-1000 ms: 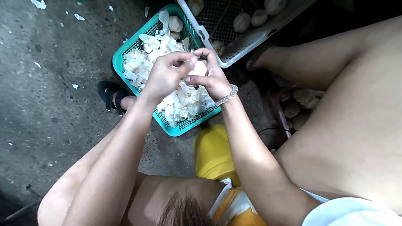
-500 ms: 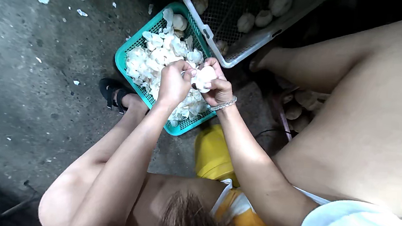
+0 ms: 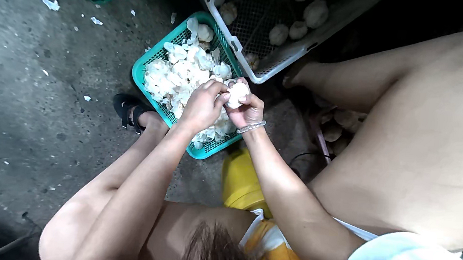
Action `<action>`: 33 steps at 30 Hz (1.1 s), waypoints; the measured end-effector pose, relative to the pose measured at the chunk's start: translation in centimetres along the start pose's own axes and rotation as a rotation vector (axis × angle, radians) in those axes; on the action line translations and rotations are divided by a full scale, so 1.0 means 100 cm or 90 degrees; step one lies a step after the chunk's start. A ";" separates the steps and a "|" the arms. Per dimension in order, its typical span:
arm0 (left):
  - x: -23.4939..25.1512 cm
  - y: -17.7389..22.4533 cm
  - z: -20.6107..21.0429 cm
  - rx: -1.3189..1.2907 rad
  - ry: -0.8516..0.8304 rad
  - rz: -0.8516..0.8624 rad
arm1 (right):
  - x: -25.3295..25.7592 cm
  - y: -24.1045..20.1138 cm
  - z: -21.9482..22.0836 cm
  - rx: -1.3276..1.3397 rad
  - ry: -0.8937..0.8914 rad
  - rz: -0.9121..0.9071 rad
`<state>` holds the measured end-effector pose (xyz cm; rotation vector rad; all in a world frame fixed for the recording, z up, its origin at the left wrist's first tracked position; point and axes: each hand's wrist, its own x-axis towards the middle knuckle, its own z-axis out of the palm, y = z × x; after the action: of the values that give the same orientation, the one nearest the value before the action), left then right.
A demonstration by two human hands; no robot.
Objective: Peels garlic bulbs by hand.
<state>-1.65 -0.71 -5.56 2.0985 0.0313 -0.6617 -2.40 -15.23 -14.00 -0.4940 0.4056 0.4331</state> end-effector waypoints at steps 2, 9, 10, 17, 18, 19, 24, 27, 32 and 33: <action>-0.001 -0.002 0.005 0.012 0.047 0.039 | 0.001 -0.003 0.002 -0.027 -0.008 0.010; -0.001 0.012 -0.004 0.102 -0.066 -0.071 | 0.005 -0.015 0.003 -0.239 -0.113 0.046; -0.002 0.012 -0.001 0.169 -0.052 -0.031 | 0.005 -0.017 0.006 -0.228 -0.128 0.038; 0.003 0.012 0.000 0.359 -0.260 -0.238 | 0.040 -0.075 0.068 -0.110 0.298 -0.080; 0.004 0.010 -0.003 0.353 -0.273 -0.257 | 0.044 -0.081 0.066 -0.189 0.346 -0.079; 0.004 0.009 -0.006 0.342 -0.270 -0.269 | 0.046 -0.081 0.060 -0.280 0.388 -0.070; 0.009 0.016 -0.021 0.276 -0.190 -0.285 | 0.047 -0.022 0.026 -0.738 0.293 0.018; 0.008 0.022 -0.024 0.270 -0.184 -0.285 | 0.070 0.011 0.026 -0.988 0.095 0.146; 0.003 0.022 -0.021 0.246 -0.195 -0.259 | 0.123 0.043 0.020 -1.252 -0.125 0.286; 0.002 0.022 -0.020 0.241 -0.198 -0.254 | 0.128 0.046 0.019 -1.261 -0.108 0.295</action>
<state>-0.02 -0.50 -3.06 2.3454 0.1645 -1.3158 6.48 -6.77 -20.08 -2.2746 -0.2450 1.2750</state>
